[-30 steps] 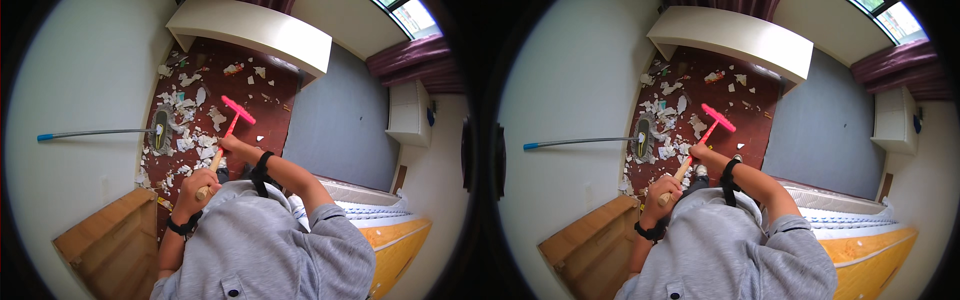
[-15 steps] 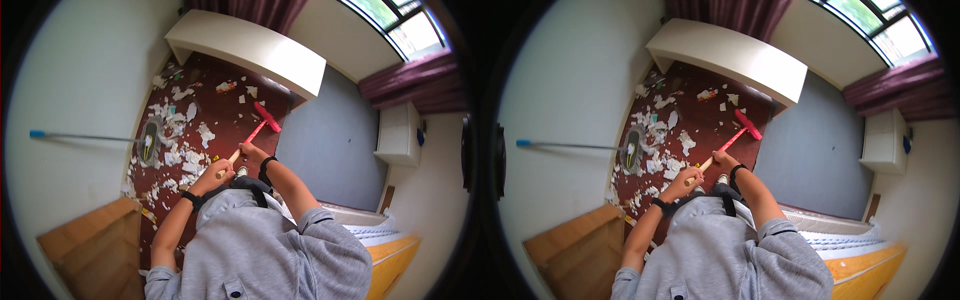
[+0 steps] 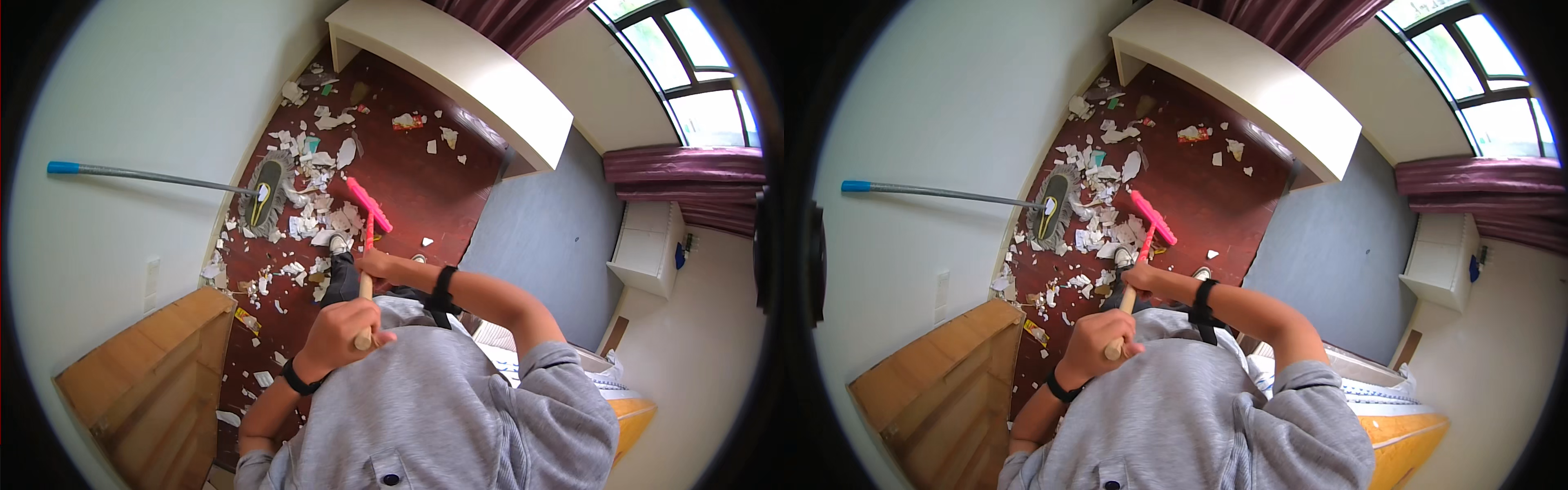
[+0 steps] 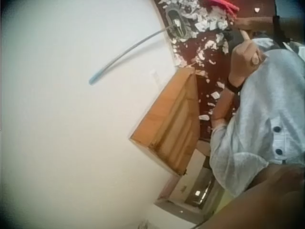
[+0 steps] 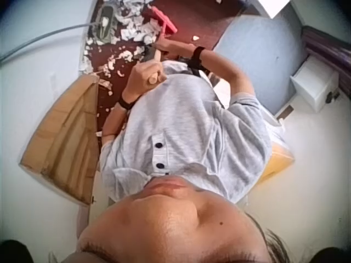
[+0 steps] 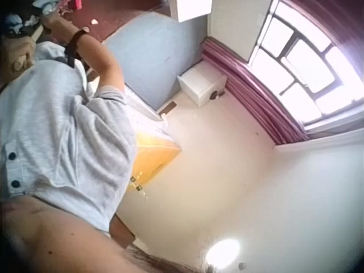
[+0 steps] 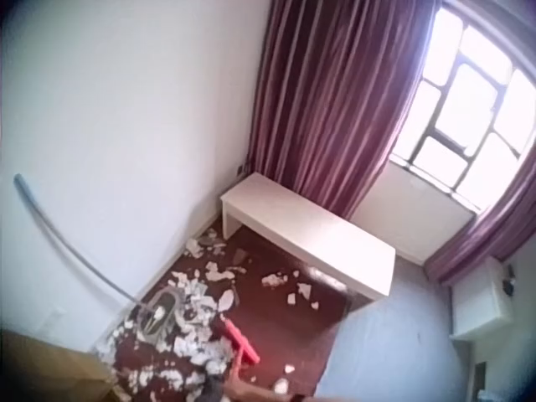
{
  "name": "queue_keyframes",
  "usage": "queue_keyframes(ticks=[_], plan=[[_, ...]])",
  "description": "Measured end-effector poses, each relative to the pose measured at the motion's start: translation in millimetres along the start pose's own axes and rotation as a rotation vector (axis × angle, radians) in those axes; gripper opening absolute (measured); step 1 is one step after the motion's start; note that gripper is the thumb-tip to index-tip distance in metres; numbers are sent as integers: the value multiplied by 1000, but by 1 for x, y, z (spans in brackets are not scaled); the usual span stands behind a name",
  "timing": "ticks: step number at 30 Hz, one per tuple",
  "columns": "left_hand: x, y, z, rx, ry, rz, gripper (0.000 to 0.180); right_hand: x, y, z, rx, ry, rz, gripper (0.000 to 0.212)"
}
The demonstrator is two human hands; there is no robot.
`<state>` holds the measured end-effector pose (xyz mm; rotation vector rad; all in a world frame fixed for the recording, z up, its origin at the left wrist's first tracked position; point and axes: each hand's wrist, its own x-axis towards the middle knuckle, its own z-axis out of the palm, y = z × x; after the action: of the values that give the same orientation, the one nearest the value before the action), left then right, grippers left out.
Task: The person is sweeping debris and paper scraps into a pile on the floor using a broom.
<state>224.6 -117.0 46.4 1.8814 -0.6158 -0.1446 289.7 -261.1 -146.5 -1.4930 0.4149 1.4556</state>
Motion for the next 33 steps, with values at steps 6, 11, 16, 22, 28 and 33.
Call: queue_keyframes(ticks=[6,11,16,22,28,33], plan=[[19,-32,-33,-143,-188,48,32,-27,10,-1,363,363,2,24],[27,-83,-12,-323,-339,-217,23,19,58,-39,545,400,14,21],[-3,-89,-38,-180,-206,-230,21,39,7,13,403,182,-34,18],[13,-25,-82,-13,-71,-360,25,40,-59,48,350,168,-1,19],[54,5,-51,65,-143,-186,31,2,-69,0,436,201,-118,19],[107,-42,22,-43,-54,-122,25,-1,-45,-112,447,478,-293,30]])
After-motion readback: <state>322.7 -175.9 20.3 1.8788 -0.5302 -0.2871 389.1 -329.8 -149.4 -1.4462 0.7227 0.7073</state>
